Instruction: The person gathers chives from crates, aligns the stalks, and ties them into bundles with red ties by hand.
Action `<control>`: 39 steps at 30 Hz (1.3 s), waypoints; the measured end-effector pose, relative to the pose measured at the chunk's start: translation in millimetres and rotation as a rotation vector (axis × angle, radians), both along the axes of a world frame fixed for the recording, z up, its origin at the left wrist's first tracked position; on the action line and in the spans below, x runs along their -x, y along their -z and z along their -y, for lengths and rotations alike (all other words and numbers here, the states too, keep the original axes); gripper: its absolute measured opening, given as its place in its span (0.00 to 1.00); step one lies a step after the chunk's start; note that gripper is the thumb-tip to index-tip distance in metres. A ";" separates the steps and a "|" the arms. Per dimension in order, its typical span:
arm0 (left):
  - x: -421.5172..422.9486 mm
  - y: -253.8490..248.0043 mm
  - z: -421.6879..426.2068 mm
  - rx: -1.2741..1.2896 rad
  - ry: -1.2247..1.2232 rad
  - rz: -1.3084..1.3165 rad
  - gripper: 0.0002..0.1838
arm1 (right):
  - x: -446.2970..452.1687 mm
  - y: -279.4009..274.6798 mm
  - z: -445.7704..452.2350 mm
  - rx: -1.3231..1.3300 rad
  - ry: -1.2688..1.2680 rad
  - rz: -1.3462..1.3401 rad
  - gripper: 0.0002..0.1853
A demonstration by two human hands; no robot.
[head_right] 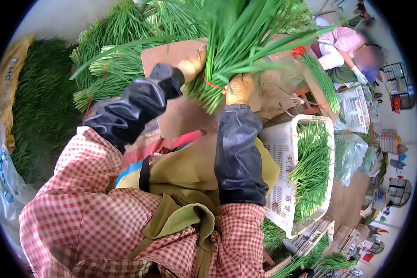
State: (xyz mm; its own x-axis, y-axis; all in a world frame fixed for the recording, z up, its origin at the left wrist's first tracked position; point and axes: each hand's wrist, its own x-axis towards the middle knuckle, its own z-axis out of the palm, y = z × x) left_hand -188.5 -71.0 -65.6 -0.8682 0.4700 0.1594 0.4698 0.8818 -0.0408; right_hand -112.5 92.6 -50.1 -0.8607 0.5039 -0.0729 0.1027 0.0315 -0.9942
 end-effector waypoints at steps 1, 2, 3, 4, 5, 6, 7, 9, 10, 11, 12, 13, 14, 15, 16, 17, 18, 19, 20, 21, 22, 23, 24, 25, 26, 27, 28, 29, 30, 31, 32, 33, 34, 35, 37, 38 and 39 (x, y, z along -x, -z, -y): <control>9.8 -26.6 3.9 -0.528 0.110 0.380 0.23 | -7.1 -28.4 7.9 0.098 -0.049 0.056 0.11; 21.0 -21.4 9.5 -0.434 0.152 0.344 0.24 | -14.4 -45.0 16.2 0.203 -0.103 0.115 0.10; 33.2 -14.8 14.9 -0.344 0.195 0.305 0.26 | -18.3 -46.6 19.3 0.207 -0.108 0.151 0.11; 34.1 -23.5 26.7 -0.282 0.282 0.317 0.26 | -21.7 -38.7 22.6 0.219 -0.110 0.148 0.11; 35.3 -35.2 39.4 -0.218 0.373 0.327 0.26 | -25.0 -22.5 23.6 0.422 -0.234 0.172 0.12; 35.1 -46.2 50.6 -0.154 0.465 0.341 0.26 | -29.7 -6.0 24.0 0.623 -0.358 0.194 0.13; 34.1 -55.0 59.9 -0.090 0.557 0.356 0.26 | -35.0 8.7 39.0 0.722 -0.207 0.270 0.14; 32.5 -37.5 59.0 -0.146 0.397 0.627 0.30 | -41.6 53.3 57.9 0.898 -0.102 0.309 0.14; 31.6 -29.0 58.6 -0.173 0.302 0.744 0.33 | -42.6 57.0 65.0 0.913 -0.100 0.306 0.14; 19.6 -26.3 64.3 -0.174 0.258 0.722 0.35 | -45.1 60.8 72.2 0.930 -0.066 0.325 0.13; 3.6 -21.8 70.9 -0.178 0.216 0.704 0.38 | -49.6 63.7 76.4 0.944 -0.029 0.349 0.13; -2.4 -29.8 73.6 -0.134 0.251 0.805 0.39 | -52.6 62.0 75.3 1.018 0.001 0.341 0.11; -9.6 -28.8 77.0 -0.125 0.216 0.766 0.39 | -58.3 65.0 74.1 1.018 0.008 0.338 0.11; -9.3 -19.3 82.3 -0.111 0.201 0.724 0.39 | -66.9 68.5 72.9 1.134 0.010 0.237 0.11; -8.7 -4.8 88.6 -0.098 0.181 0.680 0.39 | -75.1 70.1 72.5 1.249 0.008 0.133 0.10; -9.5 6.7 95.2 -0.097 0.183 0.678 0.39 | -83.5 69.1 76.3 1.305 0.057 0.111 0.10; -9.4 18.2 101.4 -0.167 0.228 0.672 0.39 | -90.2 67.8 79.1 1.306 0.057 0.108 0.10; -9.2 22.5 103.6 -0.232 0.274 0.665 0.39 | -96.1 65.5 81.8 1.295 0.113 0.113 0.11; -13.0 6.4 100.4 -0.223 0.281 0.668 0.39 | -100.8 64.7 83.9 1.286 0.175 0.119 0.11; -14.6 -10.7 97.2 -0.142 0.279 0.725 0.40 | -100.6 63.8 85.3 1.203 0.220 0.190 0.12; -18.8 -25.2 93.6 -0.063 0.274 0.778 0.41 | -100.1 70.4 81.4 1.209 0.228 0.188 0.12; -23.1 -29.3 91.9 -0.057 0.278 0.777 0.41 | -98.1 78.7 74.7 1.026 0.020 0.186 0.12; -28.1 -33.3 90.3 -0.054 0.290 0.684 0.41 | -94.4 87.4 70.1 0.836 -0.179 0.181 0.13; -31.1 -34.7 88.8 -0.049 0.302 0.592 0.42 | -88.5 72.4 73.0 0.534 -0.168 0.238 0.13; -31.8 -34.4 88.9 -0.041 0.308 0.593 0.42 | -84.6 72.1 72.9 0.542 -0.160 0.235 0.13; -32.9 -34.0 89.4 -0.082 0.328 0.585 0.43 | -82.2 72.2 73.0 0.066 -0.199 0.212 0.13; -32.5 -33.7 89.0 -0.124 0.347 0.576 0.43 | -80.4 71.2 72.9 -0.412 -0.230 0.183 0.14; -33.0 -45.5 85.4 -0.118 0.354 0.577 0.43 | -79.1 50.0 73.5 -0.504 -0.228 0.313 0.17; -30.0 -58.8 81.4 -0.153 0.397 0.711 0.42 | -78.0 34.9 74.3 -0.500 -0.223 0.314 0.17; -28.5 -67.2 78.4 -0.189 0.439 0.845 0.41 | -77.0 23.1 74.9 -0.665 -0.259 0.353 0.18; -21.6 -62.7 76.1 -0.183 0.443 0.849 0.41 | -76.0 12.8 75.4 -0.830 -0.294 0.392 0.18; -9.7 -54.5 73.4 -0.207 0.454 0.905 0.37 | -74.3 3.8 77.0 -0.830 -0.339 0.463 0.20; -2.5 -49.0 70.6 -0.231 0.463 0.961 0.34 | -74.2 6.2 76.7 -0.825 -0.335 0.467 0.20; 0.9 -42.2 74.3 -0.423 0.506 1.061 0.28 | -74.2 9.6 76.1 -0.889 -0.347 0.432 0.20; 2.7 -40.4 73.6 -0.262 0.614 0.841 0.25 | -72.8 11.6 74.4 -0.948 -0.362 0.405 0.21; 0.8 -42.8 72.0 -0.107 0.710 0.610 0.21 | -71.2 10.6 72.6 -0.983 -0.403 0.418 0.21; 0.9 -40.7 66.9 -0.105 0.712 0.619 0.21 | -70.1 9.5 71.6 -1.017 -0.446 0.431 0.21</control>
State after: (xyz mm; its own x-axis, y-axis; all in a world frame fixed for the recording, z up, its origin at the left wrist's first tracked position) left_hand -189.4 -137.9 -24.9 -0.3271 0.9311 -0.1614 0.8103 0.3643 0.4590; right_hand -42.4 21.0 -59.6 -0.9771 0.1603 -0.1396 0.2023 0.9033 -0.3783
